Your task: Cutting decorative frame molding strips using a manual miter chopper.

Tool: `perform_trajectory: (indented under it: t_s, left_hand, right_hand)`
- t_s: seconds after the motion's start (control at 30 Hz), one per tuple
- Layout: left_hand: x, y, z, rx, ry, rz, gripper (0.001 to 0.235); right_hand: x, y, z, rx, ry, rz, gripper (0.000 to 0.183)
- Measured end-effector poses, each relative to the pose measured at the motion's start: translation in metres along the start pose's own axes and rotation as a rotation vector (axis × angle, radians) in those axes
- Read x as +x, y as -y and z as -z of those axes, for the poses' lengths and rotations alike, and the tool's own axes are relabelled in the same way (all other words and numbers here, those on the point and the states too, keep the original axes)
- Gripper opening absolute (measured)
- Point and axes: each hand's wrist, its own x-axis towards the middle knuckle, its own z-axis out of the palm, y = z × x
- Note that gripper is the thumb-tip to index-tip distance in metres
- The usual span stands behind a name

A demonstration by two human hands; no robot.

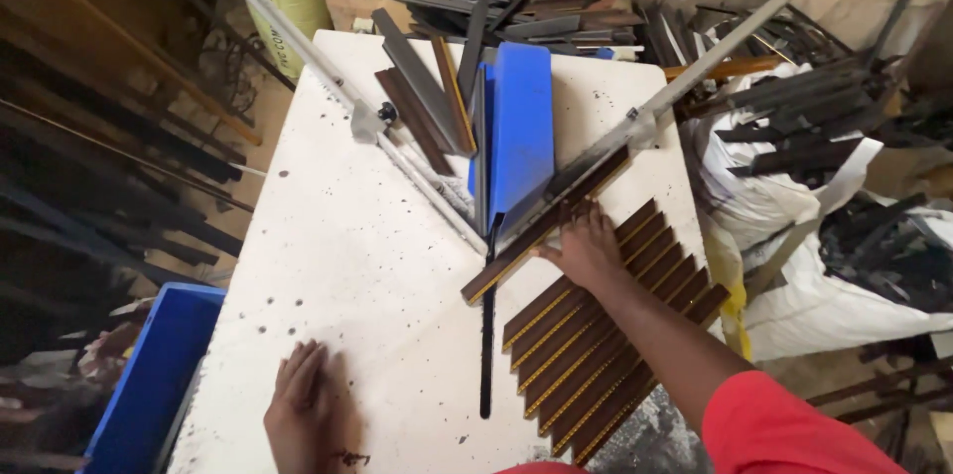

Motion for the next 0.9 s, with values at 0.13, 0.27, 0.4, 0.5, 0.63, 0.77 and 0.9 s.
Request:
perform_trajectory:
  t_s: [0.13, 0.27, 0.4, 0.5, 0.63, 0.77, 0.9]
  left_hand:
    - [0.012, -0.027, 0.003, 0.04, 0.048, 0.04, 0.031]
    - [0.026, -0.059, 0.011, 0.047, 0.086, 0.14, 0.029]
    - [0.027, -0.059, 0.005, 0.033, 0.076, 0.18, 0.029]
    - [0.025, -0.058, 0.001, 0.016, 0.055, 0.165, 0.029]
    - [0.014, -0.055, -0.002, 0.021, 0.041, 0.122, 0.029]
    - [0.009, -0.051, -0.005, 0.068, 0.036, 0.091, 0.026]
    - [-0.006, -0.036, -0.006, 0.097, 0.033, 0.05, 0.026]
  right_hand:
    - [0.014, -0.004, -0.003, 0.006, 0.061, -0.023, 0.107]
    - [0.023, -0.013, 0.01, -0.011, 0.135, -0.002, 0.105]
    - [0.033, -0.019, 0.008, 0.023, 0.147, 0.017, 0.105]
    - [0.038, -0.024, 0.006, 0.067, 0.153, 0.061, 0.103]
    - [0.031, -0.028, -0.011, 0.088, 0.192, 0.189, 0.072]
    - [0.004, -0.023, 0.029, 0.052, 0.198, 0.182, 0.044]
    - [0.027, -0.085, 0.006, 0.5, 0.138, -0.033, 0.024]
